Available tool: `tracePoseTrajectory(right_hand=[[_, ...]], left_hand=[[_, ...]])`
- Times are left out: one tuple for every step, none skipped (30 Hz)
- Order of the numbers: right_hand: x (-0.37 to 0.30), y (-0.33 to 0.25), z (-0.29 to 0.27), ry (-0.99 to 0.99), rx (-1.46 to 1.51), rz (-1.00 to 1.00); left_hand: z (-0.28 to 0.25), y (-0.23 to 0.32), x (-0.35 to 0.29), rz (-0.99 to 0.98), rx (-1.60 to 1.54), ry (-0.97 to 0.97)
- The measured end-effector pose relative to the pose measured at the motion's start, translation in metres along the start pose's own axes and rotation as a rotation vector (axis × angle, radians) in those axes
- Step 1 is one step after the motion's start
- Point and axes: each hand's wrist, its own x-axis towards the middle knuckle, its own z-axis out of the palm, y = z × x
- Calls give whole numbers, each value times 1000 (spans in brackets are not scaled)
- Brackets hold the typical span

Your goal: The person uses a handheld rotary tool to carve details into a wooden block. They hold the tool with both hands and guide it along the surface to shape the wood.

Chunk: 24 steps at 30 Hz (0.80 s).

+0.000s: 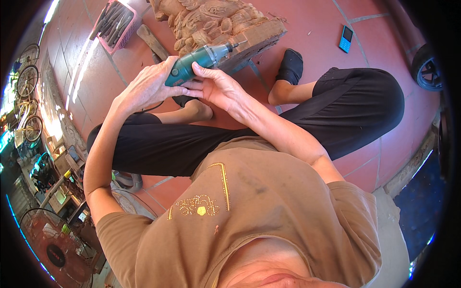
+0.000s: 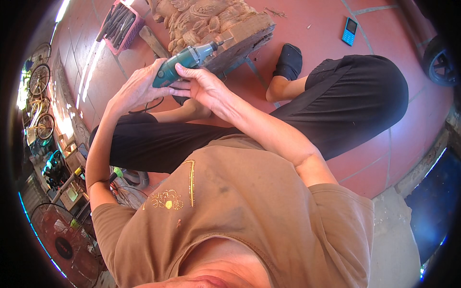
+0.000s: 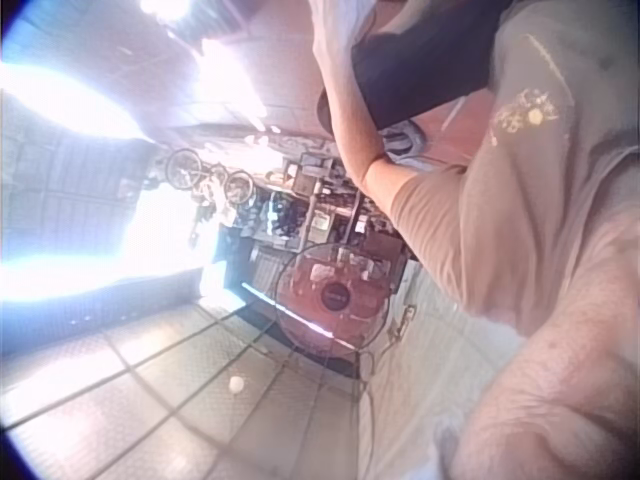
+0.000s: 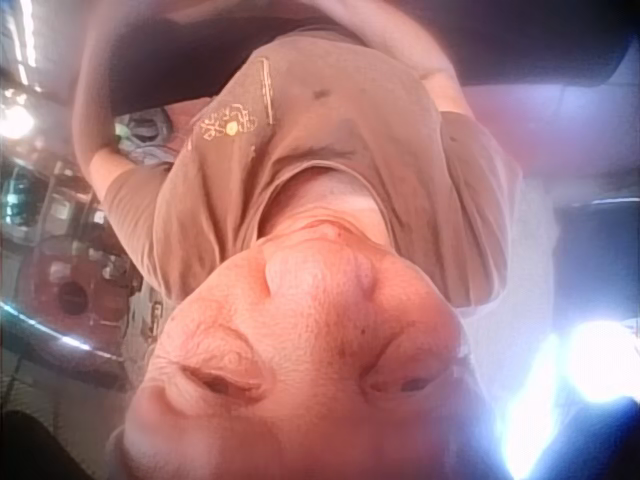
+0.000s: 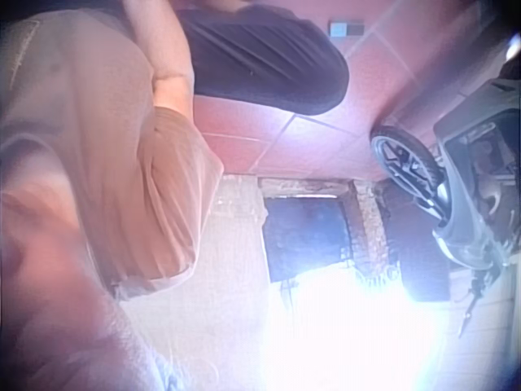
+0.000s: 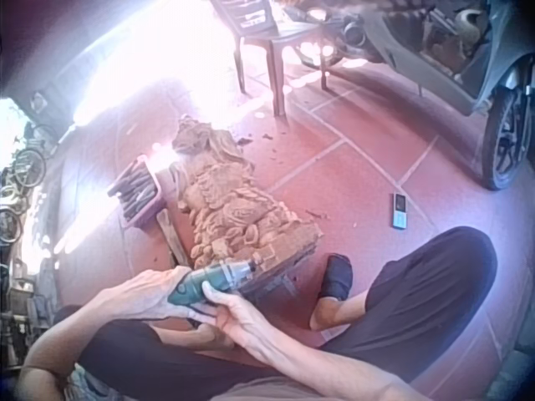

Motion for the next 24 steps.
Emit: tracePoseTrajectory(right_hand=[[0, 1, -1, 1, 2, 1], [-1, 1, 0, 3, 5, 3], [-1, 2, 0, 8, 5, -1], [-2, 2, 0, 13, 5, -4], [-3, 2, 1, 19, 4, -7], [-3, 2, 1, 21, 4, -7], [-3, 3, 1, 23, 4, -6], [-3, 3, 1, 25, 4, -6], [-3, 3, 0, 25, 7, -6], [-3, 3, 0, 24, 10, -6], [-2, 3, -1, 23, 14, -6], [-2, 3, -1, 23, 14, -6], [-2, 3, -1, 23, 14, -6], [-2, 4, -1, 22, 15, -6], [-2, 4, -2, 21, 13, -8], [-2, 4, -2, 20, 11, -10], [-2, 4, -2, 19, 9, -11], [-2, 3, -2, 17, 8, -9], [-2, 3, -1, 16, 6, -7], [-2, 2, -1, 16, 4, -5], [-2, 2, -1, 10, 4, -7], [-1, 2, -1, 5, 5, -9], [0, 2, -2, -2, 6, -10], [1, 2, -2, 1, 3, -8]], left_hand=[[0, -1, 0, 5, 0, -5], [0, 0, 0, 11, -3, -1], [1, 0, -1, 16, -7, 2], [1, 0, -1, 22, -10, 6], [1, 0, -2, 21, -8, 2], [1, -1, -2, 21, -7, -2], [1, -1, -2, 20, -5, -5], [1, -1, -2, 28, -6, -1], [2, -1, -2, 36, -7, 3], [2, -2, -2, 44, -7, 7], [2, -2, -1, 39, -5, 3], [1, -1, -1, 35, -3, 0], [1, -1, -1, 30, -1, -4], [2, -2, -1, 31, -2, -3], [2, -3, -1, 33, -2, -3], [3, -3, -1, 34, -3, -2], [4, -3, -1, 34, -1, 11], [4, -3, -1, 35, 1, 24], [5, -3, -2, 36, 3, 37], [4, -2, -1, 21, 0, 23], [2, -1, -1, 6, -3, 9], [1, 0, 0, -8, -5, -5], [1, 0, 0, -14, -4, -9], [2, -1, 0, -19, -2, -12]])
